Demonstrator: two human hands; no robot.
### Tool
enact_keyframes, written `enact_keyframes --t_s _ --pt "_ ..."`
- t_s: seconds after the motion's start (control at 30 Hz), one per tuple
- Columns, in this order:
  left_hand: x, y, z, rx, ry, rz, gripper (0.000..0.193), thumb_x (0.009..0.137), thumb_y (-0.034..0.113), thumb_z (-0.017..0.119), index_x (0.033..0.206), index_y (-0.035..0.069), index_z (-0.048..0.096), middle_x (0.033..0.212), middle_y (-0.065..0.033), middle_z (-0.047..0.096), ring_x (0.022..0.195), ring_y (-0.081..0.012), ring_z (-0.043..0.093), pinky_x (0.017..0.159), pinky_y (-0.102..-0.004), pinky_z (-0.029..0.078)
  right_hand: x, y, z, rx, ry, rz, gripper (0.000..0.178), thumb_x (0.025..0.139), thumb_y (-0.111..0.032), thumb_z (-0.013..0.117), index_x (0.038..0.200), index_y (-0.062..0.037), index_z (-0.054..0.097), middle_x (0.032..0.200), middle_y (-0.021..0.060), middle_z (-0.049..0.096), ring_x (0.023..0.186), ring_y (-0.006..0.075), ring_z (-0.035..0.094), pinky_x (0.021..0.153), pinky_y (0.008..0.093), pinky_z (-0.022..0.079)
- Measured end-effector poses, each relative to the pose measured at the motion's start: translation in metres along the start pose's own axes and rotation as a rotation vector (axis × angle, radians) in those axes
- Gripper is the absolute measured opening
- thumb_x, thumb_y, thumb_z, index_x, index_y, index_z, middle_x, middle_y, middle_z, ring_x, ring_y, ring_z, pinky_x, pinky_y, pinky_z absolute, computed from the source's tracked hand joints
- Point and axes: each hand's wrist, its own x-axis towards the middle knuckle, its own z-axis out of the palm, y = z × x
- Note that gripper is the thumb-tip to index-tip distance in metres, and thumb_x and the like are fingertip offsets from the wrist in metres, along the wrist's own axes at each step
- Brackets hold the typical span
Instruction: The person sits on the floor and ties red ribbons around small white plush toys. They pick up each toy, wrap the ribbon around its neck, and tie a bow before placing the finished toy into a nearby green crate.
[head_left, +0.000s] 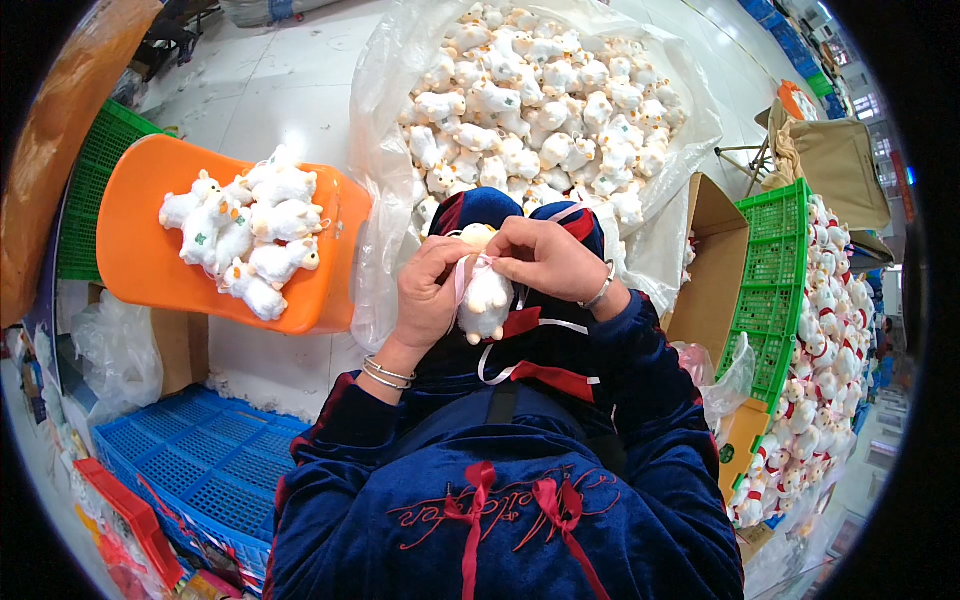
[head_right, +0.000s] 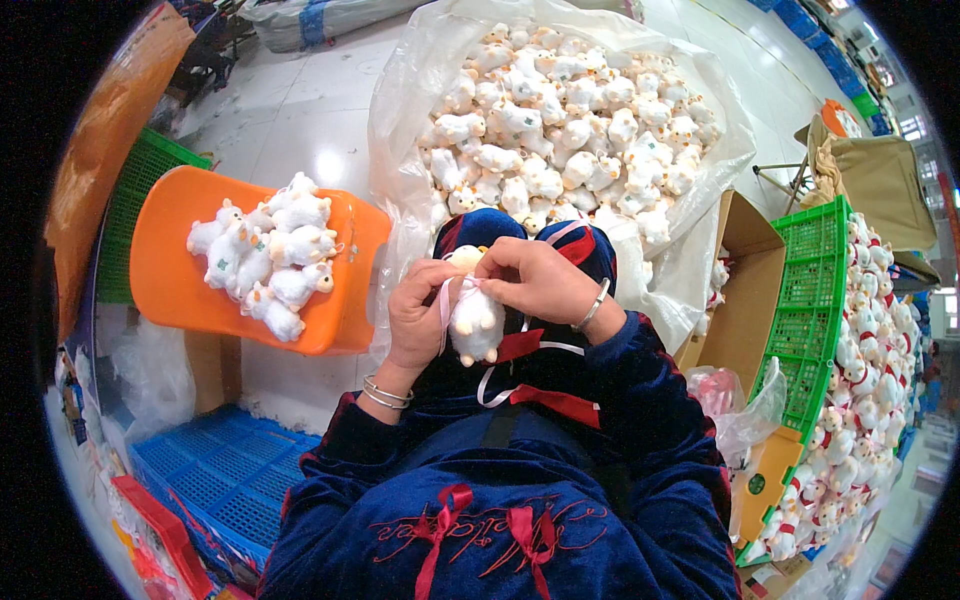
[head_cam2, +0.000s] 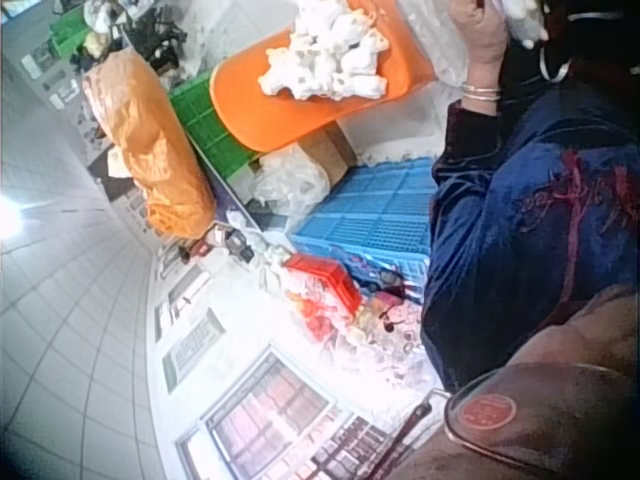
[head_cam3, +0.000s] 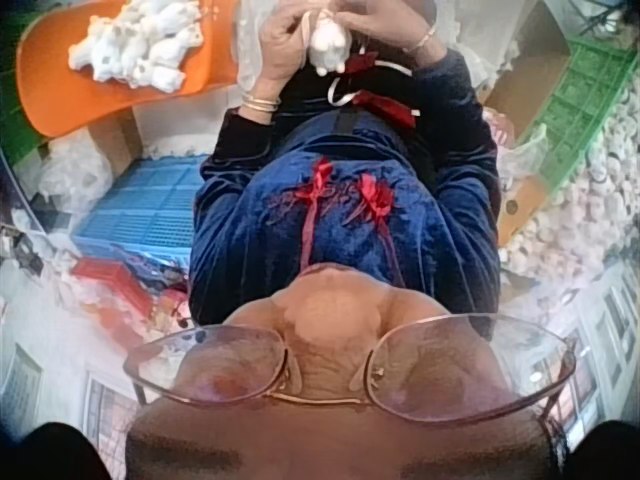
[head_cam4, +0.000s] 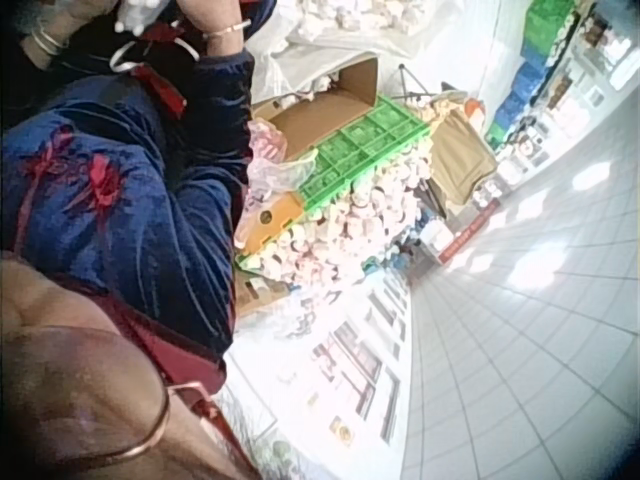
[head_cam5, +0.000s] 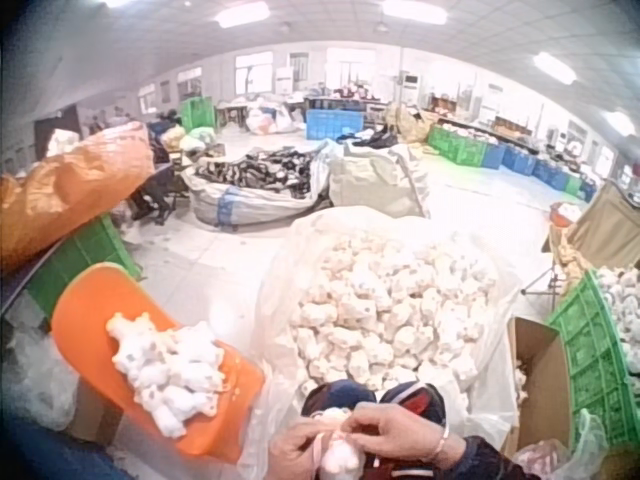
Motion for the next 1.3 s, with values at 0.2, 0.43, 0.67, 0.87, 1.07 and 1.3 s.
enact_keyframes --t_s 0.2,0.43,0.67,0.87,1.07,1.3 --pt "-0.001 -0.002 -0.002 -0.039 -0.002 -0.023 0.011 0.088 0.001 0.071 0.099 0.001 0.071 0.098 -0.009 0.069 0.09 -0.0196 0.066 0.08 -0.0295 0.053 0.003 0.014 0.005 0.221 0.058 -0.041 0.01 0.095 -0.004 0.063 0.087 -0.0025 0.058 0.09 -0.0008 0.061 0.079 0.0048 0.055 0.071 0.0219 0.047" --pt "-0.013 -0.007 -0.009 -0.175 0.011 -0.159 0.008 0.091 0.001 0.07 0.099 0.0 0.071 0.101 -0.0051 0.065 0.09 -0.012 0.063 0.079 -0.0249 0.05 -0.001 0.011 0.014 -0.159 0.268 -0.005 0.01 0.086 0.003 0.063 0.081 0.001 0.054 0.088 0.009 0.066 0.076 0.0116 0.06 0.069 0.0255 0.049" --pt "-0.004 -0.001 -0.012 -0.181 0.0 -0.102 0.012 0.092 -0.001 0.067 0.103 0.001 0.071 0.103 -0.0059 0.066 0.09 -0.0114 0.063 0.076 -0.0239 0.051 -0.001 -0.001 0.024 0.311 0.371 0.024 0.01 0.096 -0.005 0.062 0.093 -0.0006 0.054 0.088 0.0054 0.067 0.073 0.0075 0.058 0.063 0.0232 0.048" --pt "0.001 0.009 -0.015 -0.114 -0.09 -0.143 0.014 0.092 0.002 0.068 0.105 0.0 0.07 0.096 -0.0059 0.07 0.081 -0.0106 0.064 0.072 -0.0245 0.052 0.005 0.008 0.032 0.306 0.352 0.014 0.012 0.098 -0.01 0.064 0.096 -0.0016 0.055 0.083 -0.0001 0.058 0.077 0.0059 0.056 0.068 0.0226 0.047" --pt "-0.002 0.005 -0.013 -0.155 -0.115 -0.25 0.012 0.096 0.007 0.066 0.106 0.0 0.07 0.094 -0.0045 0.072 0.083 -0.0078 0.065 0.073 -0.0222 0.052 0.006 -0.002 0.03 -0.087 0.4 -0.005 0.011 0.095 -0.01 0.067 0.096 -0.0003 0.061 0.081 0.0005 0.061 0.075 0.0061 0.057 0.066 0.0237 0.048" --pt "0.005 0.009 -0.018 -0.259 -0.115 -0.299 0.011 0.094 0.005 0.068 0.104 0.001 0.07 0.093 -0.0018 0.069 0.083 -0.0074 0.064 0.074 -0.0224 0.051 -0.005 0.008 0.036 0.336 0.168 0.123 0.014 0.091 -0.012 0.073 0.099 -0.0027 0.065 0.08 -0.0058 0.059 0.073 0.0024 0.052 0.065 0.0189 0.043"
